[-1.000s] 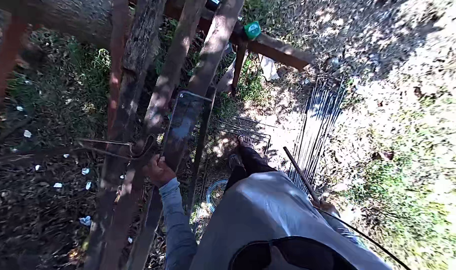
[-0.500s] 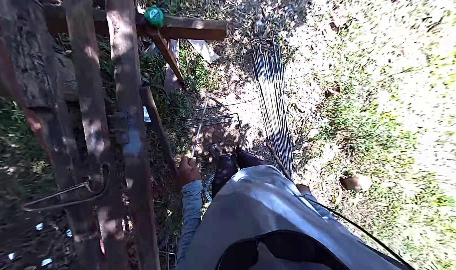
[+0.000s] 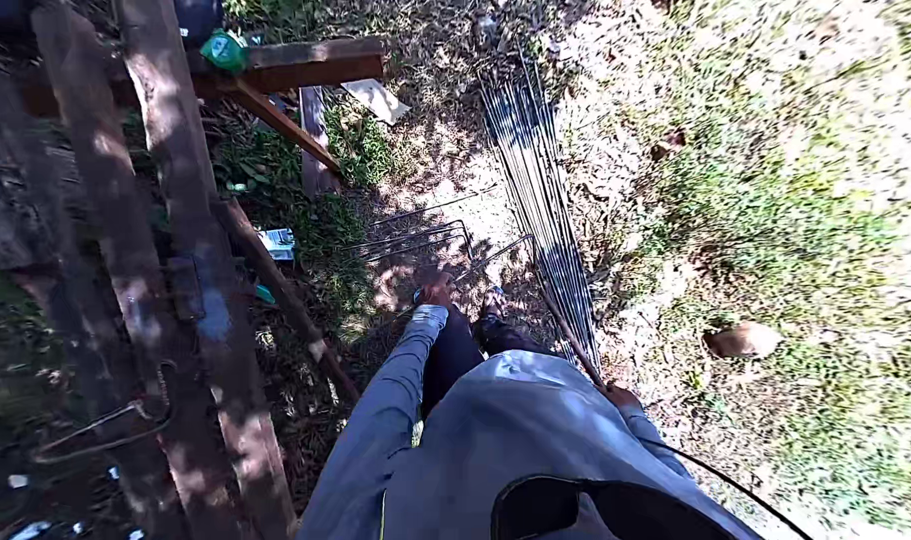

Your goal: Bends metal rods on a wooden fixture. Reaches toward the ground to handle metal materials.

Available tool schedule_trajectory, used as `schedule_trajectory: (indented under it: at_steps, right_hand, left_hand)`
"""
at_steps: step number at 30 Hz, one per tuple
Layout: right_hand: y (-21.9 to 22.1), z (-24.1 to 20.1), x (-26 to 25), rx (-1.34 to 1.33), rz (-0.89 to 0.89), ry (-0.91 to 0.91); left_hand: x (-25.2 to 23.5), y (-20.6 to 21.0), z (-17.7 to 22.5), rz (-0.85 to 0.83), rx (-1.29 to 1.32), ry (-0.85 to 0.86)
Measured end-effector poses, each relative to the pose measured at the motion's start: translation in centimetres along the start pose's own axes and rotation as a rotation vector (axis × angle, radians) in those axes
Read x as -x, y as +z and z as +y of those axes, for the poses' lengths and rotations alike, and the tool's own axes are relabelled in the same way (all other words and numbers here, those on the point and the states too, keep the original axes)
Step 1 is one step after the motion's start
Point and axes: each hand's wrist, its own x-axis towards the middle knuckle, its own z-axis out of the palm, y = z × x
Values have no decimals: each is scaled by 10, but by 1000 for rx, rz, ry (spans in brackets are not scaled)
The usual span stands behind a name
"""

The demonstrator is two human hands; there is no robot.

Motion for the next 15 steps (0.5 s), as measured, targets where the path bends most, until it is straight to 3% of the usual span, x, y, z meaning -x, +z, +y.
schedule_trajectory:
  at_steps: [3, 6, 8, 9, 10, 12, 14, 15]
  right_hand:
    - [9, 46, -21, -5, -1, 12]
    - [42, 92, -43, 0, 131, 8]
    - [19, 77, 8, -13, 99, 20]
    - [-17, 52, 48, -19, -82, 48]
    - [-39, 26, 85, -55, -131, 100]
    - [-61, -20, 158, -129, 66, 162]
    - [-121, -47, 227, -175, -165, 81]
    - [-131, -49, 241, -157, -185, -10]
  left_hand:
    - [-27, -20, 7, 63, -164, -17]
    - [-60, -32, -30, 369, -320, -75]
    - [-57, -38, -44, 365, -300, -206]
    - [-49, -37, -48, 309, -266, -255]
    - [-39, -29, -55, 240, -221, -282]
    - [-10, -3, -71, 93, -87, -315]
    - [26, 33, -90, -33, 36, -329]
    - [47, 52, -99, -66, 99, -335]
